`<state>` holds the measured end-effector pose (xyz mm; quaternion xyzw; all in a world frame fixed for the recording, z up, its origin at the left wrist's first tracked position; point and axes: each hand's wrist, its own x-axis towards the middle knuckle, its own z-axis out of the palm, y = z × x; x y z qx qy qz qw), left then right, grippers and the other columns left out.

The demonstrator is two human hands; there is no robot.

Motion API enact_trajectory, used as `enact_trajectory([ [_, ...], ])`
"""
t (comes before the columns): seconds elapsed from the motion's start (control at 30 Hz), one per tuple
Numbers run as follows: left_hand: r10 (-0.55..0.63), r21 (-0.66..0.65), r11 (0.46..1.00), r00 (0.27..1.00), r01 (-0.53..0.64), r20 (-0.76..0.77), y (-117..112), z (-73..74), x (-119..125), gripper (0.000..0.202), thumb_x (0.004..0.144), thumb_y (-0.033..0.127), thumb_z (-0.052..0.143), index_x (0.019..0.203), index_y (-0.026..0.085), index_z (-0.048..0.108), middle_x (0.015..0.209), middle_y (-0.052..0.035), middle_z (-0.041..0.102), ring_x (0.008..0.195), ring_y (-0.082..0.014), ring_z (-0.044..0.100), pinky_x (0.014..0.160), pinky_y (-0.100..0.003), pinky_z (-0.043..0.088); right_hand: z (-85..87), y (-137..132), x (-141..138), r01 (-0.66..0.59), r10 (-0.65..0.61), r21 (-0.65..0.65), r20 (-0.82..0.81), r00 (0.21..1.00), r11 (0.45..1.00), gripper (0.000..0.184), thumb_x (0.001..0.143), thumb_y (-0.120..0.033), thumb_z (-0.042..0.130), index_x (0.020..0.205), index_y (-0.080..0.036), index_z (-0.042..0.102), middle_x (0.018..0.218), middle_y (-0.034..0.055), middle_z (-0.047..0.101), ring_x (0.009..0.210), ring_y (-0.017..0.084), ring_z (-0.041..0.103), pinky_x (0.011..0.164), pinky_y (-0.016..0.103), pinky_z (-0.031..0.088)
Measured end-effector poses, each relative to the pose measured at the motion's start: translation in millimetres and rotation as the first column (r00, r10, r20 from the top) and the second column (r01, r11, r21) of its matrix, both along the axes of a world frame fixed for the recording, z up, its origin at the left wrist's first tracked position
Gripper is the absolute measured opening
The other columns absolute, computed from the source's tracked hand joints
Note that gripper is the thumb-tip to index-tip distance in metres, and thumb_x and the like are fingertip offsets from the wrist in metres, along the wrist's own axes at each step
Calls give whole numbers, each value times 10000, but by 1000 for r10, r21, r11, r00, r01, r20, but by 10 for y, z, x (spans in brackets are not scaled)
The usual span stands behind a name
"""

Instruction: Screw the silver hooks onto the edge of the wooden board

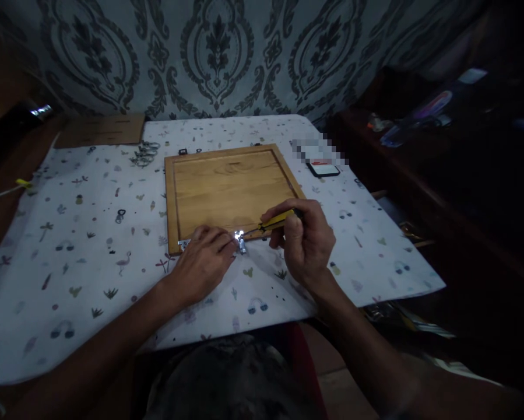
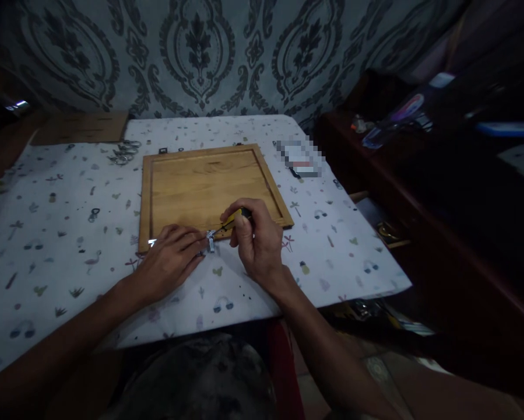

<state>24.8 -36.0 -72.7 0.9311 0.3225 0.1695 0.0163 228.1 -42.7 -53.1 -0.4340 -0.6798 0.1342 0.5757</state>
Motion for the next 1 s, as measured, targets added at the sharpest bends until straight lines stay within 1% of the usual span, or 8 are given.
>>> enact_trajectory([
  [0.07,-3,15,1000,1000,3,8,1,-6,-2,212,1033,220,509,1131,136,676,1150,-99,735,1089,-244,621,961,-418,444,-8,-22,2,31,-31,-5,-40,999,1000,175,1075,-353,435,1048,-229,556,886,0,728,434,57,552,404,203,419],
  [0.2,-2,40,999,1000,1,26,-4,-24,-3,195,1031,210,507,1111,144,673,1147,-92,737,1084,-241,625,955,-415,443,-13,-118,9,140,-136,20,-120,983,990,137,1064,-351,462,1053,-262,565,875,8,734,421,93,548,376,255,423],
  [0.27,4,52,999,999,-6,41,-9,-30,1,187,1028,201,508,1103,145,670,1144,-96,738,1079,-239,627,955,-414,444,-10,-162,15,160,-156,20,-131,979,987,138,1062,-357,460,1052,-280,574,856,11,729,412,109,543,368,280,419],
  [0.37,6,66,998,999,-9,51,-12,-26,7,189,1030,198,495,1096,142,663,1138,-103,738,1048,-237,634,941,-416,454,-14,-188,20,147,-144,11,-151,978,989,132,1062,-353,462,1056,-289,577,866,8,729,413,110,545,378,288,431],
  [0.47,7,68,998,999,-11,47,-12,-11,9,192,1031,201,492,1094,139,662,1131,-105,737,1024,-240,639,922,-425,461,-33,-175,16,132,-128,17,-164,978,991,123,1063,-341,468,1057,-267,565,875,2,736,419,91,553,382,256,427],
  [0.57,2,69,998,999,-5,48,-9,8,10,195,1029,201,494,1090,133,666,1116,-109,739,1020,-247,641,917,-430,463,-54,-155,7,137,-134,11,-139,981,991,149,1067,-356,459,1060,-239,551,877,1,747,430,76,566,392,220,426],
  [0.7,3,52,999,999,-6,44,-6,22,9,209,1035,210,482,1101,141,668,1124,-100,742,1041,-247,641,928,-427,465,-62,-144,-3,121,-117,19,-141,983,993,150,1066,-346,460,1068,-231,557,889,1,747,443,60,573,408,198,436],
  [1.0,-5,60,998,998,1,57,4,15,4,201,1024,216,512,1104,134,678,1131,-101,745,1028,-245,649,939,-428,464,-52,-123,-23,94,-91,15,-138,986,995,136,1065,-315,451,1068,-232,559,912,1,731,450,53,553,425,200,440],
])
